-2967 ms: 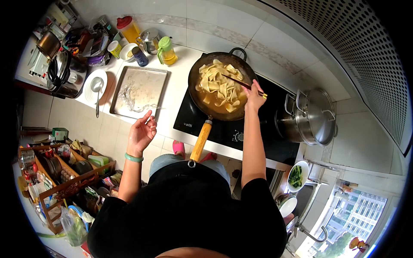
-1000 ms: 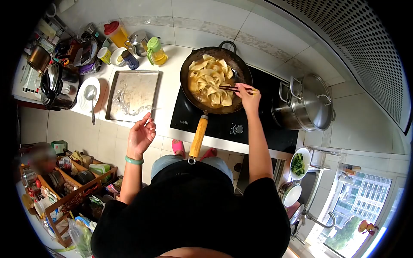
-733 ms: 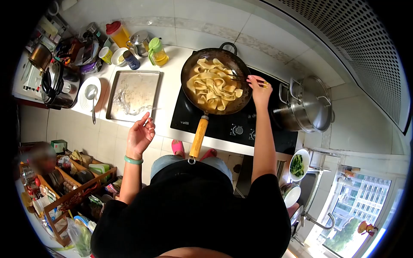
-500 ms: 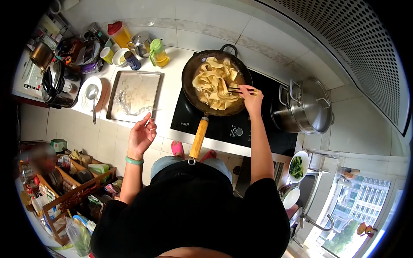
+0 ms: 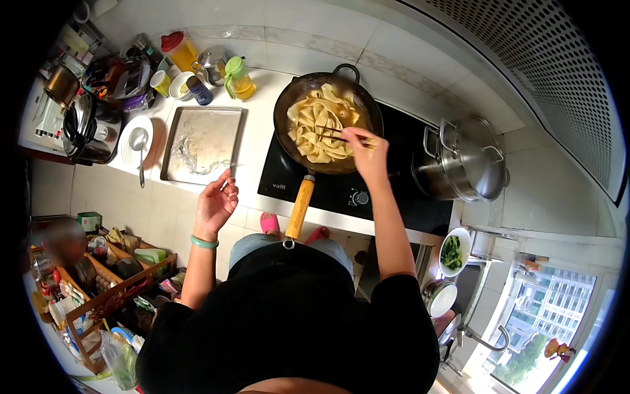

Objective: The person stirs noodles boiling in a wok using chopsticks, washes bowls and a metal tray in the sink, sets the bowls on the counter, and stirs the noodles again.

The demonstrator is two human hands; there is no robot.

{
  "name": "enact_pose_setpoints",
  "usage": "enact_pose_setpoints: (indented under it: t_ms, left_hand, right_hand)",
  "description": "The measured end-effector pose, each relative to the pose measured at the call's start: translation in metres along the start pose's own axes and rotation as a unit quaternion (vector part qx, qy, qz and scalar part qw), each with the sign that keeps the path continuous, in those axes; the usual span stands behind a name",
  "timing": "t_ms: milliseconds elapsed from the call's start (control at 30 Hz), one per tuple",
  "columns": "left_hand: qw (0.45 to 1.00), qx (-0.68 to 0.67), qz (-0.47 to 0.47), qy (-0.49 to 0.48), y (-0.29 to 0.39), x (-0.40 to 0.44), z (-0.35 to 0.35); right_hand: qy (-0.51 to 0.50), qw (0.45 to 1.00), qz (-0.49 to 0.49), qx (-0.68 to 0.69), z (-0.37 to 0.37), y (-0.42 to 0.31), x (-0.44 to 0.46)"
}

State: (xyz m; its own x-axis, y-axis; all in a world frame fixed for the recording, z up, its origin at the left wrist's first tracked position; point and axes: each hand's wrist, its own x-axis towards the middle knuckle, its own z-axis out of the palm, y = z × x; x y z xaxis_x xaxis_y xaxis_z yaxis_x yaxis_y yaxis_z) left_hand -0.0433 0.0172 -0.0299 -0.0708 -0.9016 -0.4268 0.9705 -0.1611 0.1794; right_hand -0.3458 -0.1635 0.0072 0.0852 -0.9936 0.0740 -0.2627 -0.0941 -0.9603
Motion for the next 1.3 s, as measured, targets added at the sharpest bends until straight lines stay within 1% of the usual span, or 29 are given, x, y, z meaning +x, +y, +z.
enact_pose_setpoints:
  t_ms: [33,67,100,167,200,233,300,333,367,433,500,533,567,633,700,767,800,900,967,1033,1100,1167,1233,1300]
  left_hand:
    - [1.0,-0.001,-0.001,0.0,-0.002,0.001,0.001]
    - [1.0,0.006,-0.005,-0.008,-0.002,0.001,0.002]
    - [1.0,0.014,-0.007,-0.015,-0.002,0.002,0.004]
    - [1.0,0.011,-0.006,-0.014,-0.002,0.002,0.009]
    - [1.0,0.008,-0.009,-0.012,-0.003,0.002,0.01]
    - [1.0,0.008,-0.01,-0.012,-0.003,0.003,0.008]
    - [1.0,0.01,-0.018,-0.015,-0.005,0.006,0.004]
    - [1.0,0.01,-0.019,-0.016,-0.007,0.007,0.003]
    - [1.0,0.012,-0.023,-0.013,-0.008,0.006,0.003]
    - [1.0,0.016,-0.024,-0.011,-0.008,0.006,0.003]
    - [0.999,0.007,-0.033,-0.015,-0.01,0.006,0.004]
    - [0.999,0.008,-0.035,-0.015,-0.011,0.006,0.004]
    - [0.999,0.014,-0.035,-0.011,-0.011,0.006,0.005]
    - [0.999,0.02,-0.034,-0.01,-0.01,0.008,0.005]
    - [0.999,0.023,-0.031,-0.022,-0.009,0.008,0.003]
    - [0.999,0.024,-0.031,-0.021,-0.007,0.008,0.004]
    - [0.999,0.023,-0.03,-0.021,-0.007,0.008,0.004]
    - [0.999,0.022,-0.027,-0.019,-0.004,0.005,0.003]
    - [1.0,0.023,-0.018,-0.006,-0.003,0.003,0.004]
    - [0.999,0.027,-0.017,0.008,-0.002,0.0,0.003]
    - [1.0,0.026,-0.013,0.011,-0.001,0.0,0.002]
    - [1.0,0.022,-0.013,0.012,0.0,0.0,0.004]
    - [1.0,0.02,-0.013,0.014,0.0,-0.001,0.005]
    - [1.0,0.015,-0.015,0.005,0.0,0.0,0.005]
  right_hand:
    - [-0.029,0.998,-0.016,-0.051,0.003,0.001,-0.001]
    - [-0.028,0.994,0.004,-0.108,-0.001,-0.002,-0.001]
    - [-0.028,0.994,0.003,-0.108,-0.006,0.003,0.001]
    - [0.06,0.989,-0.089,-0.104,-0.026,0.021,0.008]
    - [0.09,0.978,-0.094,-0.164,-0.034,0.017,0.008]
    - [0.112,0.98,-0.076,-0.146,-0.04,0.03,0.01]
    - [0.095,0.993,-0.029,-0.067,-0.039,0.039,0.006]
    - [0.077,0.992,-0.031,-0.092,-0.037,0.037,0.0]
    - [0.068,0.993,0.004,-0.102,-0.035,0.034,-0.004]
    - [0.077,0.996,0.022,-0.026,-0.025,0.012,-0.012]
    - [0.065,0.997,0.003,-0.037,-0.016,0.011,-0.015]
    - [0.043,0.999,-0.008,-0.029,-0.01,0.021,-0.015]
    - [0.028,0.999,0.003,-0.029,-0.003,0.033,-0.015]
    - [0.015,1.0,-0.01,0.003,0.009,0.029,-0.021]
    - [-0.004,1.0,0.005,0.026,0.009,0.027,-0.021]
    - [-0.012,0.993,0.068,0.092,-0.001,0.03,-0.014]
    - [-0.01,0.993,0.083,0.088,-0.011,0.023,-0.01]
    - [0.056,0.994,0.065,0.065,-0.044,0.025,0.0]
    - [0.124,0.99,0.06,0.028,-0.058,0.019,0.005]
    - [0.15,0.986,-0.009,-0.067,-0.064,0.034,0.013]
    - [0.169,0.985,-0.025,-0.039,-0.055,0.051,0.018]
    - [0.163,0.985,-0.002,-0.047,-0.038,0.052,0.017]
    - [0.15,0.987,0.011,0.054,-0.019,0.059,0.013]
    - [0.15,0.979,0.065,0.123,-0.008,0.061,0.009]
